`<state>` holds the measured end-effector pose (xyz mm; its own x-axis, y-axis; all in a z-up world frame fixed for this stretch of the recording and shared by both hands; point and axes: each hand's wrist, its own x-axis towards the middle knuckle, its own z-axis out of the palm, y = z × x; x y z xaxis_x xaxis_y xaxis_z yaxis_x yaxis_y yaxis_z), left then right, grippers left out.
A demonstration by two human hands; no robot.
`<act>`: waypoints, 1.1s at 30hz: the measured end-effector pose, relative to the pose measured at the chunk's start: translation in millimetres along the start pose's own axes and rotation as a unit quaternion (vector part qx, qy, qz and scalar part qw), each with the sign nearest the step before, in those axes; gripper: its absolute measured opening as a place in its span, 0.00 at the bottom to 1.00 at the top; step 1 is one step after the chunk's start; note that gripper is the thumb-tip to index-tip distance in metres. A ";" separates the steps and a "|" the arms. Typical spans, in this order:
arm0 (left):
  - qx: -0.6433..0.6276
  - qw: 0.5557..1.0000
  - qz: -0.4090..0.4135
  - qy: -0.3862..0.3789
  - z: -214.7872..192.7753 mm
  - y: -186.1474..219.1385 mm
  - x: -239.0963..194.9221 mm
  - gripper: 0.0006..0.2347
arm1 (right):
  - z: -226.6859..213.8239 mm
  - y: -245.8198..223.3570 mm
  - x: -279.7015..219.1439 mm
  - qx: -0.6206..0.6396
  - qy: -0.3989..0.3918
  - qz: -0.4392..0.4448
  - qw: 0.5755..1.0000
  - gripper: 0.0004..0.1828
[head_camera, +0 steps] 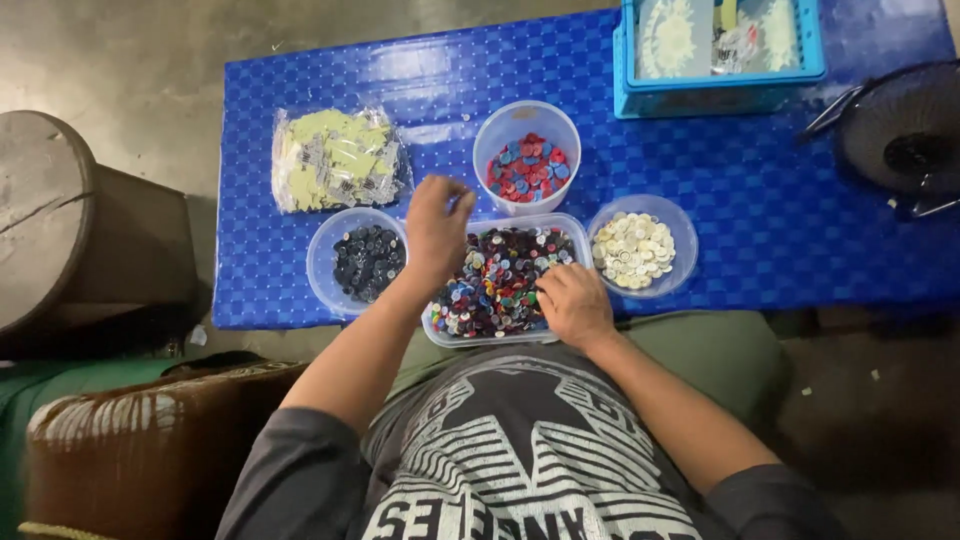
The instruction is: Sorting small colorful buttons or beads from a central tray into separate bowls based on color or type.
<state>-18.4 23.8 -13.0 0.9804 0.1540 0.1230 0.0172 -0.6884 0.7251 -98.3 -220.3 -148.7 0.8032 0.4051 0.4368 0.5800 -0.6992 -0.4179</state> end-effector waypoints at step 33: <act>0.253 0.945 0.201 -0.042 48.8 -106.5 -130.1 0.20 | 0.6 16.3 -4.5 0.080 -0.056 0.057 0.994 0.06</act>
<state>-138.2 42.5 -139.3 0.9391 -0.2348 0.2511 -0.2898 -0.9335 0.2109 -92.4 -233.2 -158.0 0.8702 0.3971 0.2916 0.4907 -0.6459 -0.5849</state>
